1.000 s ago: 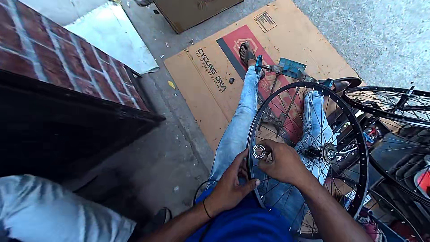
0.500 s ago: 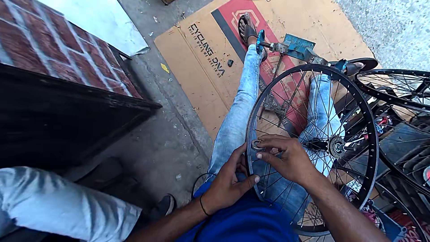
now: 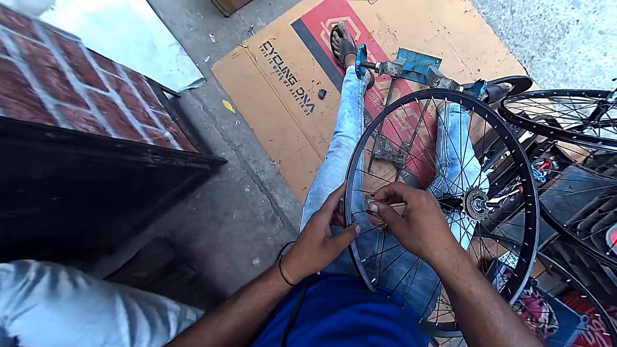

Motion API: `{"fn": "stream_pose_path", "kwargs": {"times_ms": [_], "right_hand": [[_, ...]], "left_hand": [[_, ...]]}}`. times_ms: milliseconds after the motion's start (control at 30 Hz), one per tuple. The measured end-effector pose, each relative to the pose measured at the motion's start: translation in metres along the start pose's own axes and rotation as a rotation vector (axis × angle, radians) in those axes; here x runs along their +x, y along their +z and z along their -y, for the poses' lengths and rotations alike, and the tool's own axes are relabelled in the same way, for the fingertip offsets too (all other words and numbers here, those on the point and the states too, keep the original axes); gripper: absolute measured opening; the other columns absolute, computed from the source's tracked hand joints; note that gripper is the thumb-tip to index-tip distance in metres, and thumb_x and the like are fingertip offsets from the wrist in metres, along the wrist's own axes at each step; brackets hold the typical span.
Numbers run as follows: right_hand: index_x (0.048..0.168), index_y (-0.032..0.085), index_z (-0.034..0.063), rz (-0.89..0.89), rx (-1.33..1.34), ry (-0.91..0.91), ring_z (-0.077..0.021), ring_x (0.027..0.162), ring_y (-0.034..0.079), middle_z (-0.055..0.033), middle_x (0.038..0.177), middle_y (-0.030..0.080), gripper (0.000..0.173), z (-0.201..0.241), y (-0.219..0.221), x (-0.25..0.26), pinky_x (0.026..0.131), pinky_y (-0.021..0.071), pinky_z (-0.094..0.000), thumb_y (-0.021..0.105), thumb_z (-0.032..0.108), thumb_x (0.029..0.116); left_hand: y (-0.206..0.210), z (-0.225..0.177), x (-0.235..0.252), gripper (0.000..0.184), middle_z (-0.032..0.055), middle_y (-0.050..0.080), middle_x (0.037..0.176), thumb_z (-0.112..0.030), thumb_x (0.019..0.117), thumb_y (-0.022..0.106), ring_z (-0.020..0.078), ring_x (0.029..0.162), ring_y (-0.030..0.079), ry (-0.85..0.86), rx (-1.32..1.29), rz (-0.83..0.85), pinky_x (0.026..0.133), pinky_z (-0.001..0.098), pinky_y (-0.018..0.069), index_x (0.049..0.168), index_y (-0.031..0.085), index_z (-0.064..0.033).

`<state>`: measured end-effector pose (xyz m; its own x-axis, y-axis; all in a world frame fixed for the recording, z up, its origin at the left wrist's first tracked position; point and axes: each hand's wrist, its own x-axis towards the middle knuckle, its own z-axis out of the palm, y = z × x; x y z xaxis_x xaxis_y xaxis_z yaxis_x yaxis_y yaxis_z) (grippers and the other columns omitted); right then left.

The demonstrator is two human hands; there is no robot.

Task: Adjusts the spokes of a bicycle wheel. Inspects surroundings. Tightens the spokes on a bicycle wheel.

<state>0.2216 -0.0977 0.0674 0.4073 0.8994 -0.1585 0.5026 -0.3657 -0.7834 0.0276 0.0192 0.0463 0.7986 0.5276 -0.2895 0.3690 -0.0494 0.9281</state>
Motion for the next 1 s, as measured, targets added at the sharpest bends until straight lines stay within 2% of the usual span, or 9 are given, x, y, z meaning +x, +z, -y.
{"fn": "stream_pose_path", "kwargs": {"times_ms": [100, 200, 300, 400, 500, 667, 800, 867, 1000], "right_hand": [[0.127, 0.07, 0.0127, -0.135, 0.03, -0.017, -0.0132, 0.098, 0.073, -0.0012, 0.113, 0.075, 0.039, -0.007, 0.014, -0.01, 0.084, 0.0621, -0.039, 0.078, 0.03, 0.0927], [0.118, 0.075, 0.0146, -0.218, -0.07, -0.05, -0.016, 0.107, 0.07, -0.0014, 0.12, 0.073, 0.028, -0.013, 0.032, -0.011, 0.09, 0.0597, -0.0411, 0.072, 0.033, 0.0972], [0.112, 0.079, 0.0198, -0.143, -0.282, -0.057, -0.0205, 0.112, 0.068, -0.0018, 0.123, 0.072, 0.027, -0.008, 0.042, -0.011, 0.093, 0.0561, -0.0437, 0.058, 0.036, 0.1042], [0.115, 0.078, 0.0215, -0.133, -0.327, -0.049, -0.0196, 0.106, 0.07, 0.0006, 0.117, 0.075, 0.029, -0.004, 0.043, -0.012, 0.09, 0.0566, -0.0433, 0.053, 0.032, 0.1054], [0.119, 0.074, 0.0185, -0.188, -0.294, -0.037, -0.0187, 0.086, 0.072, 0.0006, 0.095, 0.076, 0.027, -0.003, 0.04, -0.008, 0.072, 0.058, -0.0435, 0.061, 0.031, 0.0979], [0.121, 0.076, 0.0227, -0.043, -0.197, -0.131, -0.0137, 0.097, 0.071, 0.0042, 0.105, 0.077, 0.03, -0.006, 0.039, -0.006, 0.085, 0.0572, -0.0423, 0.05, 0.029, 0.1073], [0.114, 0.075, 0.0225, 0.001, -0.11, 0.007, -0.0183, 0.068, 0.067, 0.0013, 0.075, 0.07, 0.028, 0.012, 0.041, 0.003, 0.059, 0.0536, -0.046, 0.05, 0.033, 0.1083], [0.114, 0.074, 0.0211, 0.047, -0.068, 0.025, -0.0187, 0.068, 0.068, 0.0003, 0.074, 0.069, 0.03, 0.011, 0.039, 0.008, 0.059, 0.054, -0.0465, 0.047, 0.034, 0.1085], [0.115, 0.074, 0.0203, 0.201, -0.016, 0.05, -0.0196, 0.08, 0.071, -0.0013, 0.087, 0.073, 0.029, 0.003, 0.032, 0.005, 0.069, 0.0561, -0.0486, 0.05, 0.034, 0.1081]], "left_hand": [[0.001, 0.007, -0.006, 0.076, 0.004, 0.067, 0.114, -0.023, 0.0936, 0.07, 0.0166, 0.093, 0.069, 0.011, -0.024, -0.023, 0.082, 0.0319, 0.061, 0.16, 0.032, -0.0157], [0.002, 0.009, -0.01, 0.075, 0.0041, 0.067, 0.112, -0.023, 0.0942, 0.07, 0.0169, 0.092, 0.069, 0.004, -0.026, -0.031, 0.081, 0.0312, 0.061, 0.159, 0.033, -0.0169], [0.0, 0.012, -0.012, 0.076, 0.0038, 0.067, 0.11, -0.024, 0.0947, 0.069, 0.0176, 0.091, 0.069, 0.001, -0.01, -0.021, 0.081, 0.0319, 0.0612, 0.16, 0.031, -0.0162], [0.0, 0.014, -0.016, 0.078, 0.0033, 0.068, 0.106, -0.026, 0.0938, 0.071, 0.0181, 0.09, 0.069, 0.004, -0.011, -0.014, 0.082, 0.0327, 0.0612, 0.16, 0.031, -0.0172], [0.004, 0.013, -0.021, 0.077, 0.0018, 0.068, 0.108, -0.028, 0.0936, 0.071, 0.0171, 0.092, 0.068, 0.019, -0.005, -0.026, 0.084, 0.0319, 0.0602, 0.159, 0.032, -0.0166], [0.005, 0.019, -0.028, 0.08, 0.0013, 0.068, 0.11, -0.035, 0.094, 0.071, 0.0173, 0.093, 0.068, 0.032, 0.012, -0.008, 0.084, 0.0324, 0.0603, 0.16, 0.03, -0.0178], [0.01, 0.023, -0.035, 0.08, 0.0049, 0.068, 0.115, -0.037, 0.0941, 0.071, 0.02, 0.093, 0.069, 0.034, -0.037, -0.021, 0.081, 0.0336, 0.0612, 0.16, 0.03, -0.0166], [0.011, 0.024, -0.033, 0.081, 0.005, 0.069, 0.114, -0.037, 0.093, 0.072, 0.0207, 0.092, 0.07, 0.033, -0.039, -0.04, 0.08, 0.0334, 0.0613, 0.159, 0.031, -0.013], [0.019, 0.026, -0.038, 0.087, 0.007, 0.07, 0.107, -0.039, 0.0904, 0.074, 0.0189, 0.085, 0.071, 0.04, -0.038, -0.078, 0.075, 0.0315, 0.0622, 0.155, 0.03, -0.0005]]}}
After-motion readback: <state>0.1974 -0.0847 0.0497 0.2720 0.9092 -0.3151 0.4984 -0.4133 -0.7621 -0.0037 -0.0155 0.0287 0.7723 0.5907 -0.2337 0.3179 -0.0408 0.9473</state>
